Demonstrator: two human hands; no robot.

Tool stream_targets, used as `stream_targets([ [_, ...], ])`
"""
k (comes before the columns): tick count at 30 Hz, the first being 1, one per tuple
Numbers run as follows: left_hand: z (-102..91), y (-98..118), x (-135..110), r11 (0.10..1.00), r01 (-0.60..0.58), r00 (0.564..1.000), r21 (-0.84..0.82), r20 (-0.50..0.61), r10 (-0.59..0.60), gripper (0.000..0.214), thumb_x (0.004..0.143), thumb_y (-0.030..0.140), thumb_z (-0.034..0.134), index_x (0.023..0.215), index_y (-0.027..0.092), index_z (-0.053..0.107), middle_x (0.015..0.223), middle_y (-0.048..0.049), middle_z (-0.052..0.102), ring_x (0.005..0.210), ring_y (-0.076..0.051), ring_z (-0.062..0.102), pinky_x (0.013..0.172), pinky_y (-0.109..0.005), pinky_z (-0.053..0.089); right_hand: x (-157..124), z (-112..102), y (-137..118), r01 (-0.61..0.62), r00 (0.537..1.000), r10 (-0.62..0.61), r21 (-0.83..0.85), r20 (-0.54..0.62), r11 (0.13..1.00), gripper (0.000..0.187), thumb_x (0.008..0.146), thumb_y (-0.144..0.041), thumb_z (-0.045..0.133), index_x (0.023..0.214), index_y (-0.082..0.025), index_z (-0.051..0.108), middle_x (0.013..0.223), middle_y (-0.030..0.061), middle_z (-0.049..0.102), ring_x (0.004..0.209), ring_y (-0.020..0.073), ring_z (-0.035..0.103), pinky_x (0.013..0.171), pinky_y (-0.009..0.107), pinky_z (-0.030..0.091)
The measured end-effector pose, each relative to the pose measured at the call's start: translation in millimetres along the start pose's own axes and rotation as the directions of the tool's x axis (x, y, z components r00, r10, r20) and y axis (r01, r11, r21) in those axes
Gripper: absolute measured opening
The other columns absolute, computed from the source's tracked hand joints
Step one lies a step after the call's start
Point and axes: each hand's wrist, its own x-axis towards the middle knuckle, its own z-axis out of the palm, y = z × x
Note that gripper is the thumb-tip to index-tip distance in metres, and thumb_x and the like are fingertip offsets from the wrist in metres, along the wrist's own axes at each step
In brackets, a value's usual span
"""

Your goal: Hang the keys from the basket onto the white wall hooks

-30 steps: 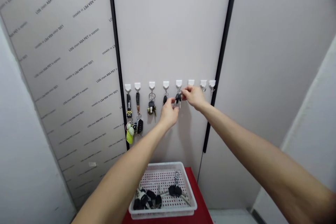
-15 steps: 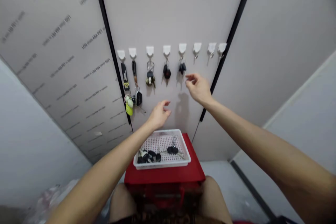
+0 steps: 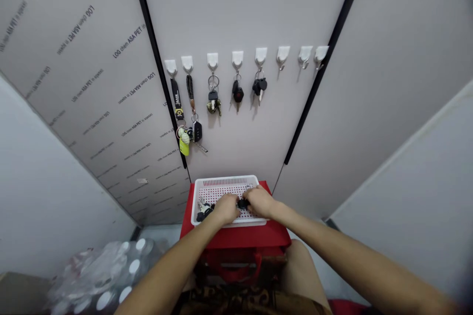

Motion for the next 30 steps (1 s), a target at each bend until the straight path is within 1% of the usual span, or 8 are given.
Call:
stream_targets([
  [5, 1.5, -1, 1, 0.997, 0.077, 0.995, 0.027, 0.06, -0.079, 0.024, 0.056, 0.02, 0.042, 0.078, 0.019, 0.052, 0.079, -0.0049, 0.057, 0.074, -0.019, 0.051, 0.061, -0.027, 0.038, 0, 1, 8, 0.051, 0.997, -0.061, 0.17, 0.049, 0.984, 0.023, 0.059, -0.018, 0.04, 0.076, -0.017, 0.056, 0.071, 0.0056, 0.06, 0.065, 0.0147, 0.052, 0.054, 0.021, 0.035],
  [10, -1.3, 2, -2, 0.996, 0.077, 0.994, 0.041, 0.076, -0.08, 0.023, 0.055, 0.017, 0.04, 0.074, 0.018, 0.054, 0.076, -0.0061, 0.059, 0.072, -0.02, 0.052, 0.058, -0.027, 0.038, 12, 6, -3, -0.187, 0.982, 0.183, 0.153, 0.04, 0.97, 0.025, 0.063, -0.019, 0.037, 0.074, -0.01, 0.058, 0.077, 0.0152, 0.058, 0.071, 0.0214, 0.053, 0.058, 0.027, 0.036],
  [13, -2.1, 5, -4, 0.997, 0.064, 0.993, 0.049, 0.094, -0.069, 0.022, 0.055, 0.018, 0.04, 0.07, 0.018, 0.056, 0.074, -0.0059, 0.059, 0.069, -0.02, 0.053, 0.056, -0.026, 0.037, 22, 7, -10, -0.25, 0.968, 0.246, 0.148, 0.046, 0.957, 0.024, 0.058, -0.013, 0.042, 0.075, -0.006, 0.058, 0.078, 0.0193, 0.057, 0.072, 0.0246, 0.052, 0.057, 0.029, 0.036],
  [19, -3.5, 7, -8, 0.998, 0.067, 0.99, -0.003, 0.122, -0.067, 0.021, 0.053, 0.019, 0.042, 0.066, 0.017, 0.059, 0.067, -0.0043, 0.059, 0.064, -0.017, 0.052, 0.053, -0.023, 0.035, 22, 6, -7, -0.267, 0.964, 0.266, 0.187, 0.029, 0.945, 0.02, 0.048, -0.008, 0.048, 0.066, -0.011, 0.057, 0.069, 0.0105, 0.059, 0.065, 0.0184, 0.052, 0.05, 0.022, 0.035],
  [22, -9.9, 9, -8, 0.994, 0.07, 0.996, -0.088, 0.062, -0.065, 0.02, 0.054, 0.017, 0.041, 0.065, 0.017, 0.058, 0.064, -0.0028, 0.059, 0.059, -0.014, 0.05, 0.051, -0.021, 0.034, 16, 6, 3, -0.252, 0.946, 0.311, 0.4, -0.088, 0.881, 0.019, 0.049, -0.007, 0.045, 0.065, -0.014, 0.052, 0.059, 0.0024, 0.056, 0.055, 0.0113, 0.049, 0.045, 0.018, 0.033],
  [25, -25.5, 16, -2, 0.967, 0.018, 0.998, -0.256, -0.056, -0.034, 0.019, 0.055, 0.016, 0.042, 0.066, 0.015, 0.057, 0.063, -0.0015, 0.058, 0.058, -0.012, 0.048, 0.05, -0.019, 0.033, 12, -8, 18, -0.099, 0.883, 0.407, 0.754, -0.234, 0.649, 0.016, 0.052, -0.007, 0.038, 0.064, -0.015, 0.046, 0.048, -0.0034, 0.047, 0.044, 0.0065, 0.043, 0.042, 0.016, 0.032],
  [27, -42.9, 26, 6, 0.924, -0.048, 0.987, -0.379, -0.16, -0.015, 0.019, 0.058, 0.017, 0.041, 0.067, 0.013, 0.056, 0.063, -0.0015, 0.057, 0.057, -0.011, 0.048, 0.051, -0.019, 0.033, 10, -29, 29, 0.05, 0.821, 0.476, 0.871, -0.315, 0.489, 0.011, 0.056, -0.011, 0.037, 0.066, -0.015, 0.041, 0.046, -0.0054, 0.043, 0.041, 0.006, 0.041, 0.042, 0.017, 0.033],
  [30, -78.3, 48, 19, 0.853, -0.146, 0.95, -0.502, -0.311, -0.02, 0.019, 0.06, 0.017, 0.04, 0.072, 0.011, 0.054, 0.063, -0.0017, 0.056, 0.057, -0.009, 0.046, 0.053, -0.018, 0.034, 8, -76, 46, 0.254, 0.648, 0.598, 0.874, -0.472, 0.414, 0.008, 0.057, -0.019, 0.04, 0.065, -0.016, 0.039, 0.05, -0.0047, 0.044, 0.044, 0.007, 0.043, 0.046, 0.019, 0.035],
])
